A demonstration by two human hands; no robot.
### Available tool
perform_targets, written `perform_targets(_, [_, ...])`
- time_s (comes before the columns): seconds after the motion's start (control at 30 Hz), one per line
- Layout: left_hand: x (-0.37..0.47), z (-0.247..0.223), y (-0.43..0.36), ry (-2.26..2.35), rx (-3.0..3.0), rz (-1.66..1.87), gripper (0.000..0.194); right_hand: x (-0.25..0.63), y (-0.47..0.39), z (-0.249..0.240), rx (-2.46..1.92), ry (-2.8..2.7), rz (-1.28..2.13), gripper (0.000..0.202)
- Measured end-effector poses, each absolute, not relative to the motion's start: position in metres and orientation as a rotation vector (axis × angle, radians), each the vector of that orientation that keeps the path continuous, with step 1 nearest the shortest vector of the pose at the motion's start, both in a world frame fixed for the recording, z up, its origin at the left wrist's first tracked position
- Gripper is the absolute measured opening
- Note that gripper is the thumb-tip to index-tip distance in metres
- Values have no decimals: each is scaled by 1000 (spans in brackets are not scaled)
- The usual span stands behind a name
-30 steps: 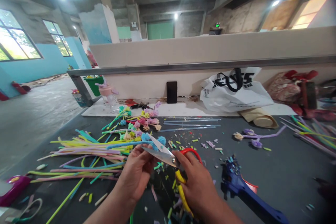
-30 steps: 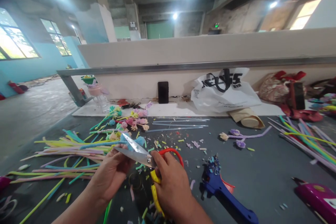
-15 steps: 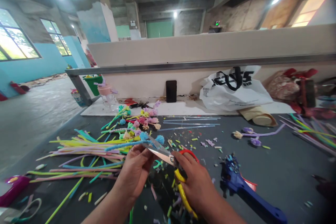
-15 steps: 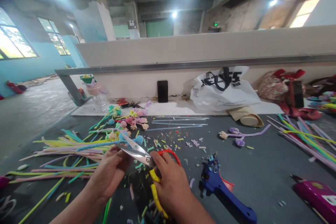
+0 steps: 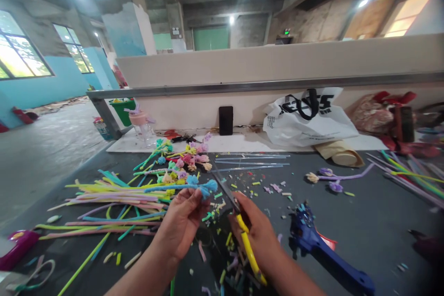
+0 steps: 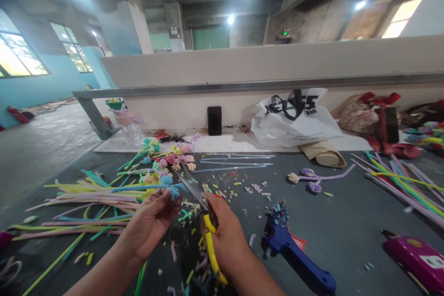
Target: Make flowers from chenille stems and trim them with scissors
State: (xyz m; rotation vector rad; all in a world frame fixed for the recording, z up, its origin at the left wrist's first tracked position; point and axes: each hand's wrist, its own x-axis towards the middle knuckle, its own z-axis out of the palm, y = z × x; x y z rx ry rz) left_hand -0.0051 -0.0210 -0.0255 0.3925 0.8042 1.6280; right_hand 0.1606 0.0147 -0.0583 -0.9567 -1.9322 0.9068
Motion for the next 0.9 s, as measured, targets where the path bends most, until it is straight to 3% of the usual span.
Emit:
perform_targets(0.2, [3, -32, -26, 888, 556, 1450, 8, 160, 18, -59, -815, -1468, 1309, 35])
perform_targets(0.4, [9, -35, -30, 955, 854, 1286, 14, 166, 16, -51, -696, -1334, 1586, 40])
perform_targets(0.67, [11, -41, -30, 1117, 892, 1286, 29, 164, 14, -49, -687, -1245, 1566, 46])
perform_targets(0.9, [15, -44, -31, 1117, 814, 1352, 22, 162, 7, -46, -669, -1315, 1562, 47])
